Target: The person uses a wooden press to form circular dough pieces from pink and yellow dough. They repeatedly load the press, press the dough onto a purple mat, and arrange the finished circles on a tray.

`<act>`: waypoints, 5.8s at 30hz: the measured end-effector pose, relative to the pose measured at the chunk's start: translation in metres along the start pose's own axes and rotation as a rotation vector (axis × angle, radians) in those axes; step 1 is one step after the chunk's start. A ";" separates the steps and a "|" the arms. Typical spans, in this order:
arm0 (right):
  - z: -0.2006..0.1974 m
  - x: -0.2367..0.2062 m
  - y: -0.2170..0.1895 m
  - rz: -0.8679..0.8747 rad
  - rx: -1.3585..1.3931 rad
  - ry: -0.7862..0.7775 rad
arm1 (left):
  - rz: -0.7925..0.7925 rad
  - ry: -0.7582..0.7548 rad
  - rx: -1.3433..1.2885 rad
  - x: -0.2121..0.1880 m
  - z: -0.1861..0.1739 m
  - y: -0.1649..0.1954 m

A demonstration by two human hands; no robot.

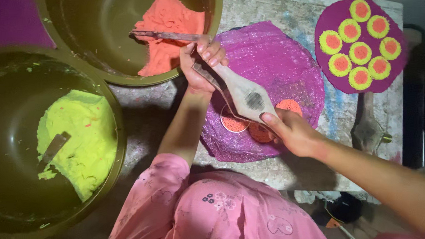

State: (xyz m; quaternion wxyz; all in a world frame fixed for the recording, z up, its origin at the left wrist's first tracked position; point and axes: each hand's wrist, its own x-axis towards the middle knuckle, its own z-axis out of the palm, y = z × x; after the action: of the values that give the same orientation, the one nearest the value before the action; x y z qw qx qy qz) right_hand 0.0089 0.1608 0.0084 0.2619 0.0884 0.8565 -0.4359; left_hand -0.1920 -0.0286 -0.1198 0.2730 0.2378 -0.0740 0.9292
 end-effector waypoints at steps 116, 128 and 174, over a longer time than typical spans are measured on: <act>0.004 0.022 -0.032 -0.239 -0.350 0.146 | 0.231 0.262 0.098 -0.040 0.030 0.012; -0.018 0.023 -0.014 0.051 -0.535 0.067 | 0.279 0.373 0.000 -0.054 0.012 -0.024; -0.015 -0.171 -0.033 -1.178 -0.708 0.537 | -1.067 -0.750 1.531 -0.073 0.307 -0.073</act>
State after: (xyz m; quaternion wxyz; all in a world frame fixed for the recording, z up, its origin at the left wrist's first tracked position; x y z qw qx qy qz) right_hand 0.1360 0.1660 0.1287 -0.2214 -0.3725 0.8859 -0.1653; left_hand 0.0245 -0.0839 0.1144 0.3865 0.6285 0.5783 0.3481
